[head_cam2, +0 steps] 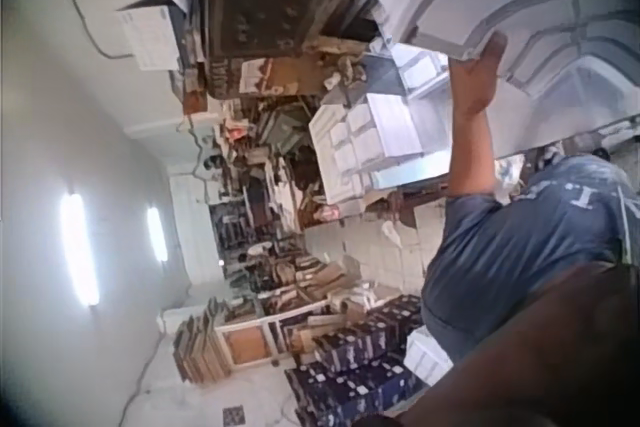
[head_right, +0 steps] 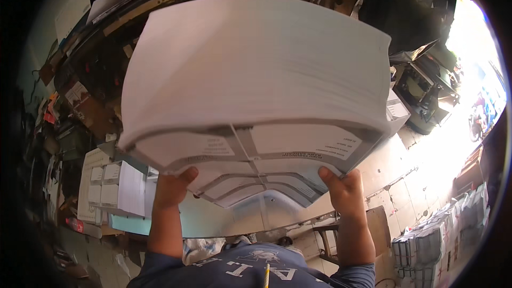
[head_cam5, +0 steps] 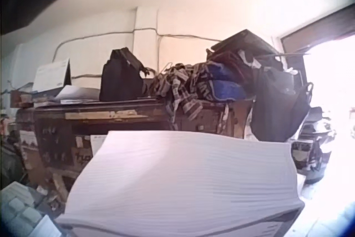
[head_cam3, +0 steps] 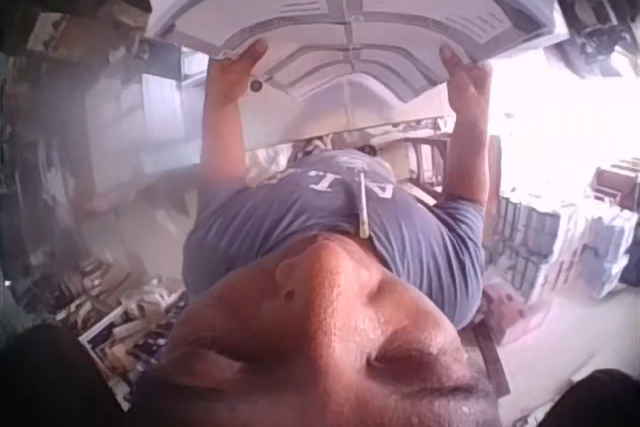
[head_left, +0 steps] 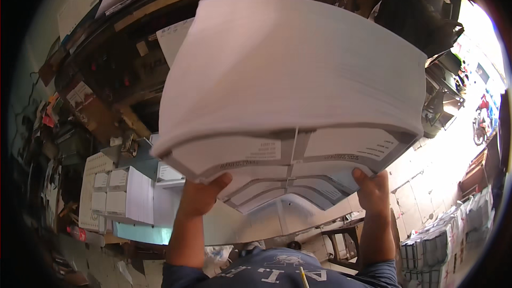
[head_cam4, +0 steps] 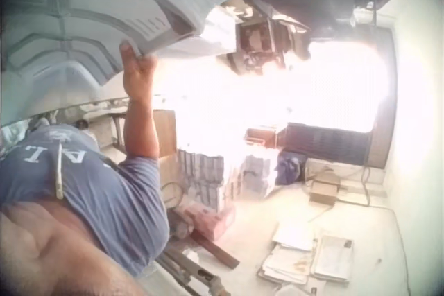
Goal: The person organizes stacks of printed paper on the metal bed of a large industrial paper cutter, aligning them against the back and side guides, then carries a stack over to a larger pile on the floor and returns to continue aligning the remaining stacks.
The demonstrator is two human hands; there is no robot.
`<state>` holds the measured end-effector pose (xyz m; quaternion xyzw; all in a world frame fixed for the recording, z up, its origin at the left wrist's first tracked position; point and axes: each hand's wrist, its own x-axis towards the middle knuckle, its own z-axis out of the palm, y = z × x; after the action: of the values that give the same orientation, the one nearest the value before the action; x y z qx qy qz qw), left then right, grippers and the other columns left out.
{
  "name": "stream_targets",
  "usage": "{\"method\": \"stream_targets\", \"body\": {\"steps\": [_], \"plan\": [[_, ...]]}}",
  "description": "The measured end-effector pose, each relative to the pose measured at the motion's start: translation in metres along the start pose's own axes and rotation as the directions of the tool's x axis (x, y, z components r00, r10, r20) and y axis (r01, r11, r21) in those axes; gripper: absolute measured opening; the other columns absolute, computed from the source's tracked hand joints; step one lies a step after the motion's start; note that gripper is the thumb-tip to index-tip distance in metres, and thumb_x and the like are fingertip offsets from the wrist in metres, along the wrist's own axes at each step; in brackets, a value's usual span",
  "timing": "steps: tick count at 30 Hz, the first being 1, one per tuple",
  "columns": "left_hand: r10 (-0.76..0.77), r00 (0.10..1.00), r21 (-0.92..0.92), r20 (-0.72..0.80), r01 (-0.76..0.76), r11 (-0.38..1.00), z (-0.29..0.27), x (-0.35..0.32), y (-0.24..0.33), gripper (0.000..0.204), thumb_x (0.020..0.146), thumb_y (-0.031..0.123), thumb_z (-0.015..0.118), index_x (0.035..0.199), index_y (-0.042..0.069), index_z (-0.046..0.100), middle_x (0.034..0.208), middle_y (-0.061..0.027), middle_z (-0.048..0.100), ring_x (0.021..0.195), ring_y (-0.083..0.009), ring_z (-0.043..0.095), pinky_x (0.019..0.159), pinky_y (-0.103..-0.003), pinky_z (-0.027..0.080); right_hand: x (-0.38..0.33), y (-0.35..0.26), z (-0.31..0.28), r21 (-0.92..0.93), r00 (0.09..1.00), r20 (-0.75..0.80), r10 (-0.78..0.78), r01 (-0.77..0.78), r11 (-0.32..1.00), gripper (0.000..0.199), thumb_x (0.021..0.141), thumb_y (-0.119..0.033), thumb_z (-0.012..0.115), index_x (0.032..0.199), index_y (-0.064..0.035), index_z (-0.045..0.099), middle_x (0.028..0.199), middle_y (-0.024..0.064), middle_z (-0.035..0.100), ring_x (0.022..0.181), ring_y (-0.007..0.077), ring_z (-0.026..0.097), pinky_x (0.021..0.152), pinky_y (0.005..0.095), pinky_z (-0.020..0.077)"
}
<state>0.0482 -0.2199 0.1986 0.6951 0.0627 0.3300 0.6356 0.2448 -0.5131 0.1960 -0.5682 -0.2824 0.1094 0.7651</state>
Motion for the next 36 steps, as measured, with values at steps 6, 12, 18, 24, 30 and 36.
{"method": "stream_targets", "body": {"steps": [6, 12, 18, 24, 30, 36], "plan": [[-0.11, 0.991, 0.066, -0.082, 0.116, 0.991, 0.007, -0.036, -0.061, 0.037, 0.089, 0.019, 0.068, 0.117, -0.003, 0.058, 0.11, -0.0082, 0.064, 0.102, -0.0167, 0.057, 0.09, -0.032, 0.045, -0.018, 0.066, -0.005, 0.04, 0.983, -0.019, 0.184, -0.183, 0.982, 0.032, 0.084, -0.011, 0.07, 0.113, 0.0013, 0.06, 0.107, 0.007, 0.065, 0.101, 0.0157, 0.059, 0.088, 0.0301, 0.0465], [-0.073, 0.992, -0.09, -0.1, 0.064, 0.994, 0.004, -0.009, -0.084, 0.044, 0.085, 0.012, 0.069, 0.123, -0.003, 0.052, 0.111, -0.0102, 0.062, 0.103, -0.0181, 0.057, 0.093, -0.031, 0.044, 0.006, 0.078, -0.005, 0.133, 0.99, -0.043, 0.133, -0.126, 0.983, 0.038, 0.081, -0.007, 0.072, 0.115, 0.0012, 0.058, 0.103, 0.0063, 0.065, 0.1, 0.016, 0.059, 0.086, 0.0304, 0.0476], [-0.056, 0.988, -0.11, -0.147, 0.04, 0.993, 0.025, 0.026, -0.108, 0.056, 0.077, 0.007, 0.075, 0.125, -0.003, 0.047, 0.114, -0.0114, 0.059, 0.106, -0.0197, 0.056, 0.095, -0.034, 0.044, 0.033, 0.101, 0.0, 0.056, 0.999, -0.007, 0.041, -0.041, 0.998, 0.049, 0.079, -0.001, 0.072, 0.122, -0.0019, 0.049, 0.112, 0.006, 0.06, 0.104, 0.016, 0.056, 0.091, 0.0295, 0.0456], [-0.009, 1.0, -0.115, -0.007, 0.008, 0.993, 0.01, -0.001, -0.087, 0.066, 0.078, 0.02, 0.078, 0.129, -0.002, 0.043, 0.121, -0.0099, 0.055, 0.112, -0.0221, 0.053, 0.098, -0.035, 0.042, 0.011, 0.09, -0.005, 0.009, 1.0, 0.018, 0.019, -0.019, 1.0, 0.065, 0.076, -0.002, 0.075, 0.132, -0.0017, 0.041, 0.124, 0.0081, 0.054, 0.114, 0.0176, 0.051, 0.097, 0.0327, 0.042], [-0.044, 0.999, -0.176, 0.002, 0.044, 0.983, -0.004, -0.002, -0.105, 0.073, 0.073, 0.03, 0.081, 0.128, -0.001, 0.045, 0.12, -0.0103, 0.056, 0.112, -0.0217, 0.053, 0.096, -0.035, 0.043, 0.023, 0.104, -0.007, 0.167, 0.996, 0.078, 0.053, -0.066, 0.984, 0.061, 0.069, -0.003, 0.082, 0.123, -0.0009, 0.053, 0.119, 0.0073, 0.059, 0.107, 0.0169, 0.055, 0.092, 0.0317, 0.0451], [-0.13, 0.991, -0.159, -0.012, 0.126, 0.979, 0.002, 0.014, -0.108, 0.074, 0.068, 0.031, 0.084, 0.125, -0.002, 0.049, 0.118, -0.0106, 0.058, 0.108, -0.0211, 0.055, 0.093, -0.036, 0.045, 0.021, 0.107, 0.001, 0.06, 0.996, 0.005, 0.091, -0.092, 0.994, 0.036, 0.07, -0.003, 0.081, 0.102, 0.0007, 0.065, 0.094, 0.0049, 0.068, 0.089, 0.014, 0.062, 0.082, 0.0277, 0.0493]]}}
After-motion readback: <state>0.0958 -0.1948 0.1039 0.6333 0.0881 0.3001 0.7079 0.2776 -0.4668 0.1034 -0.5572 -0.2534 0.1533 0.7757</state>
